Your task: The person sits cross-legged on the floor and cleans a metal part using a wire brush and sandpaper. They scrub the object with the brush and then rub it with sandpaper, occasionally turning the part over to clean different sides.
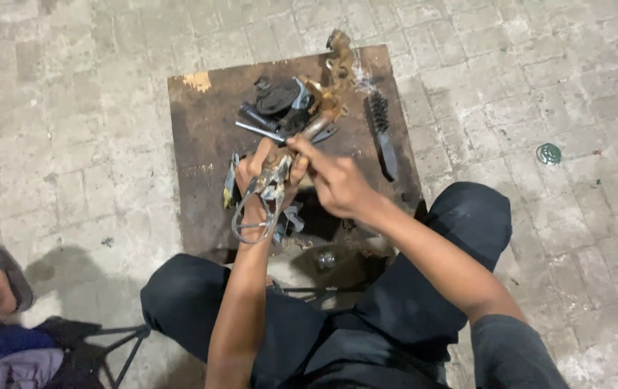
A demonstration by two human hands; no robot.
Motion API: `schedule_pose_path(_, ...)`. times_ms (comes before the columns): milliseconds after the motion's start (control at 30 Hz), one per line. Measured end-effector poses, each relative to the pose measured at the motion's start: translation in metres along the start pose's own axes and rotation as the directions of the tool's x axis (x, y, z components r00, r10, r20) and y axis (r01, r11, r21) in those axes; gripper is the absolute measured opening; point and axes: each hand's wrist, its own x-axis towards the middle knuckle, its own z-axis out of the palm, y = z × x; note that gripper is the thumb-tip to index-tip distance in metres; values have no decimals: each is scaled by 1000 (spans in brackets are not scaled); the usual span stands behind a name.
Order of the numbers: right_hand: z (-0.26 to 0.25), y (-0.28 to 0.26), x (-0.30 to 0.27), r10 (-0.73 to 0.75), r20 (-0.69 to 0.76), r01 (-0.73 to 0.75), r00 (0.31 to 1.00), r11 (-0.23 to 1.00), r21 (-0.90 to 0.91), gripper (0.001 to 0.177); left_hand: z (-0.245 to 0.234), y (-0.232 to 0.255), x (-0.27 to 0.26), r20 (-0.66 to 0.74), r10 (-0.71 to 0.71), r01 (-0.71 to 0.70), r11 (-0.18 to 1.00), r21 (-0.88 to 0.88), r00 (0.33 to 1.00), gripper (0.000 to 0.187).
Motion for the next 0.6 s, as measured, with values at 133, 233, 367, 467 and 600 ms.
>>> schedule_pose_path(133,-24,12,15,89,15,-87,996,989,-120,55,14,-24,-9,11,-12,12,1000,9,1000,42)
schedule_pose_path(233,-35,-4,23,97,170,-103,981,994,29,85,24,-30,-6,-52,-36,32,997,-70,998,46)
schedule_pose_path(367,-46,-5,33,42,186,9,982,964,-266,75,6,-5,5,2,-33,33,999,1,999,36)
schedule_pose_path(467,-45,-35,44,-13,168,48,986,977,-206,74,7,3,5,13,-84,82,986,146,996,35)
schedule_pose_path(600,-42,18,51,-40,121,51,992,995,-86,74,41,-49,-13,-10,16,-14,980,199,1000,37)
